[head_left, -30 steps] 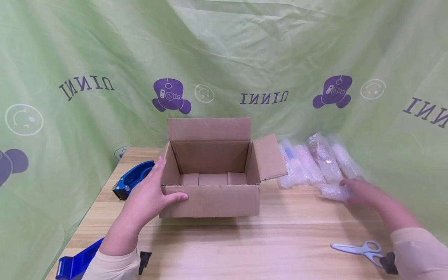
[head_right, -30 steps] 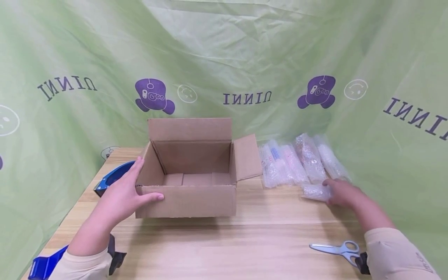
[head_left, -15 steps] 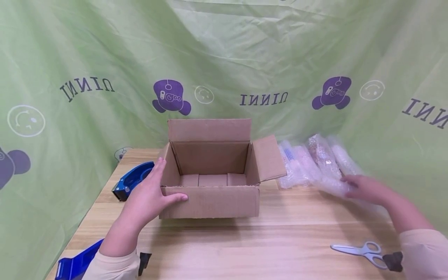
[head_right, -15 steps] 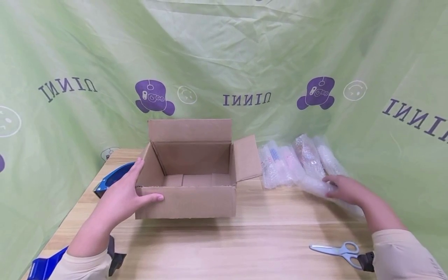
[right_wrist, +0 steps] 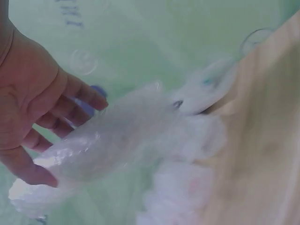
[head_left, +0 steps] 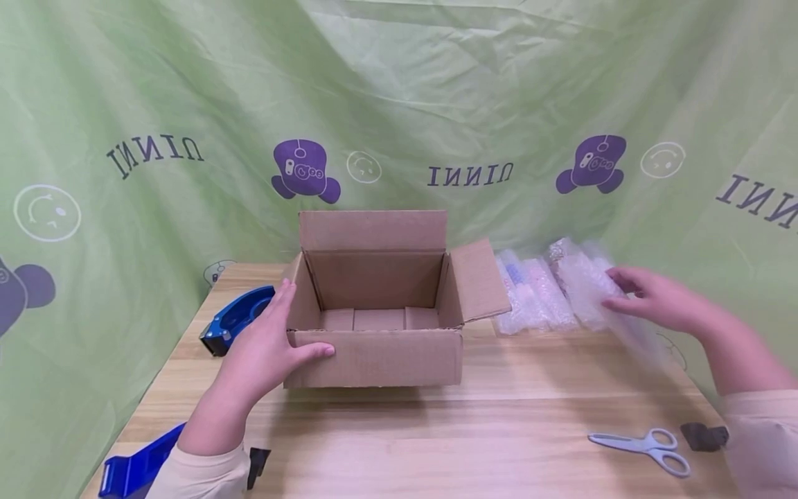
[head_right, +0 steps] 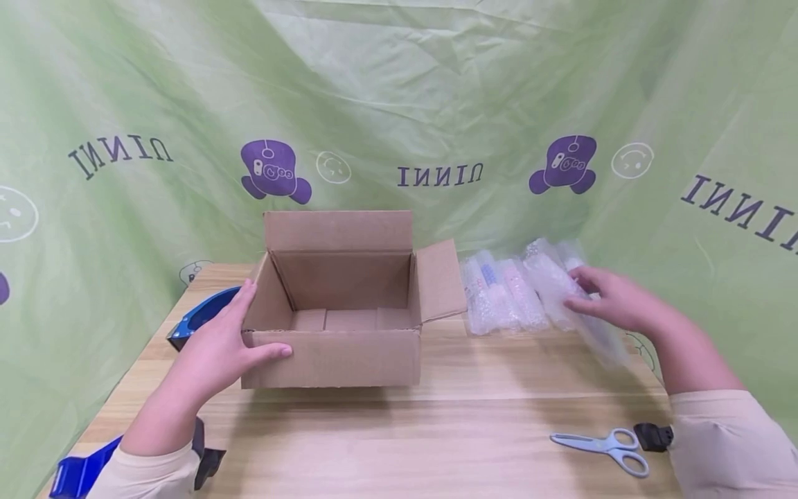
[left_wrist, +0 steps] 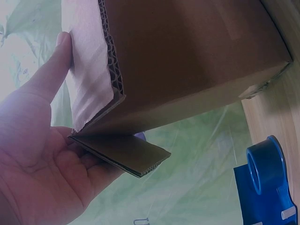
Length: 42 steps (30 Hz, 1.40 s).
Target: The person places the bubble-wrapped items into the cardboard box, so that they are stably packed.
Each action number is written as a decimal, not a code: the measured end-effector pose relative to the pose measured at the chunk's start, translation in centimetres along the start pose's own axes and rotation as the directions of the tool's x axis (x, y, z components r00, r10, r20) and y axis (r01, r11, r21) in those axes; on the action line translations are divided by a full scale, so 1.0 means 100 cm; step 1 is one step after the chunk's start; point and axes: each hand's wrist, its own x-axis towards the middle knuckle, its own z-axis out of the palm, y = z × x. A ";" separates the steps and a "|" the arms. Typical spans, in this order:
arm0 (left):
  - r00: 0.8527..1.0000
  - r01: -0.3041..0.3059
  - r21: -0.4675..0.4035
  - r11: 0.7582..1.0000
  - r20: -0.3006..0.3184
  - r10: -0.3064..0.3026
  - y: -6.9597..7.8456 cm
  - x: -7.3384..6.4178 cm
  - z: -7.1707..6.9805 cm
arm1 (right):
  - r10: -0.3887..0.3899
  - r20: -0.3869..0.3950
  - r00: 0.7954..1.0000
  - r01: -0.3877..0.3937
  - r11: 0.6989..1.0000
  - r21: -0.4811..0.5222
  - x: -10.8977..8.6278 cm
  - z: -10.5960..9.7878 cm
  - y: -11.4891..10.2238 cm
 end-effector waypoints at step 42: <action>1.000 -0.001 -0.005 1.000 -0.006 0.001 0.000 -0.002 -0.001 | -0.440 -0.207 0.874 0.418 0.897 -0.144 0.147 0.008 -0.239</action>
